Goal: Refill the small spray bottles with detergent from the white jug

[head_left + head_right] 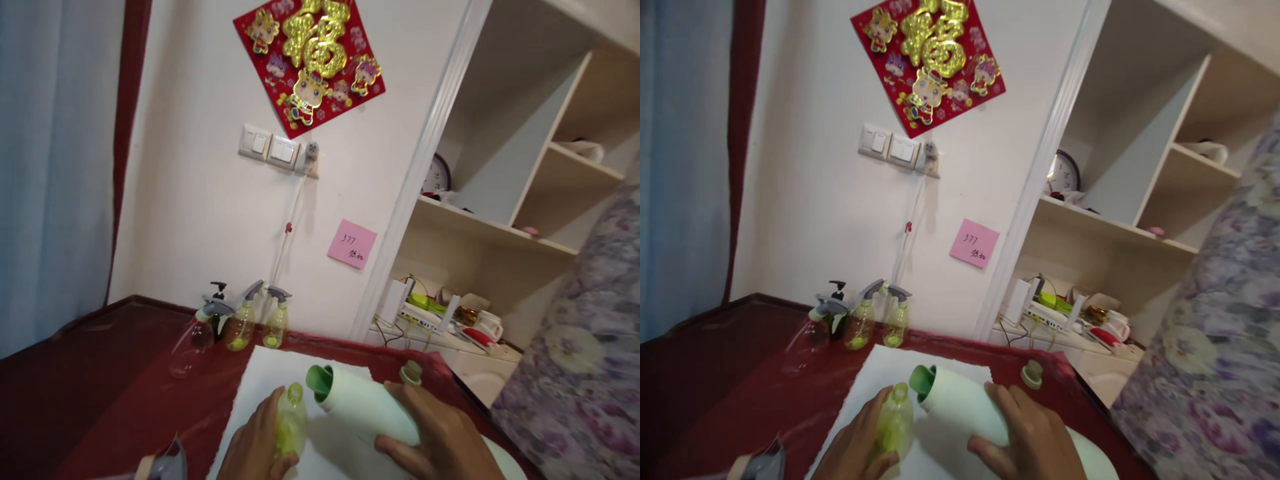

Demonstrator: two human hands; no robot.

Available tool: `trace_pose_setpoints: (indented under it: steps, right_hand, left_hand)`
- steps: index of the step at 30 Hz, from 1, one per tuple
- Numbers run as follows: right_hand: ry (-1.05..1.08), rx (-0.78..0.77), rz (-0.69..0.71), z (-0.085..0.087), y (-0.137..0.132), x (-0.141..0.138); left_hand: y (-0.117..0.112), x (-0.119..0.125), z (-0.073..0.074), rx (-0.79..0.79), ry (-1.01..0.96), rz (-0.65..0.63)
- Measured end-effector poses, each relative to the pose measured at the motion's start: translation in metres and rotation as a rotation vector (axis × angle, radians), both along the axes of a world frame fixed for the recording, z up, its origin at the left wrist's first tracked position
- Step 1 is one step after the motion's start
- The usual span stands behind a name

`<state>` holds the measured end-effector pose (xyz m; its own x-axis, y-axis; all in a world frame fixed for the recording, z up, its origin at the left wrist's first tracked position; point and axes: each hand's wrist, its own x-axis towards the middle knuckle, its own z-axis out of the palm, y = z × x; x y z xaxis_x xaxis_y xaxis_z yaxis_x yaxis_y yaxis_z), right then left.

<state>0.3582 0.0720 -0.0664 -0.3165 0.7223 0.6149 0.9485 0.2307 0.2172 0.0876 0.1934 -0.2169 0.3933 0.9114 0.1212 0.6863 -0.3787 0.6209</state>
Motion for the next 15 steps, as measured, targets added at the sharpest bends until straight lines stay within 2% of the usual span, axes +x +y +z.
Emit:
trace_pose_setpoints:
  steps: [4,15]
  right_hand:
    - [-0.007,-0.007,-0.005,0.0004,0.0002,0.0000]
    - [0.080,-0.043,-0.019,-0.0065,-0.0009,0.0012]
  left_hand:
    - [0.0078,-0.0019,-0.0084,0.007,0.014,-0.026]
    - [0.0114,-0.0030,-0.0108,0.014,-0.026,-0.043]
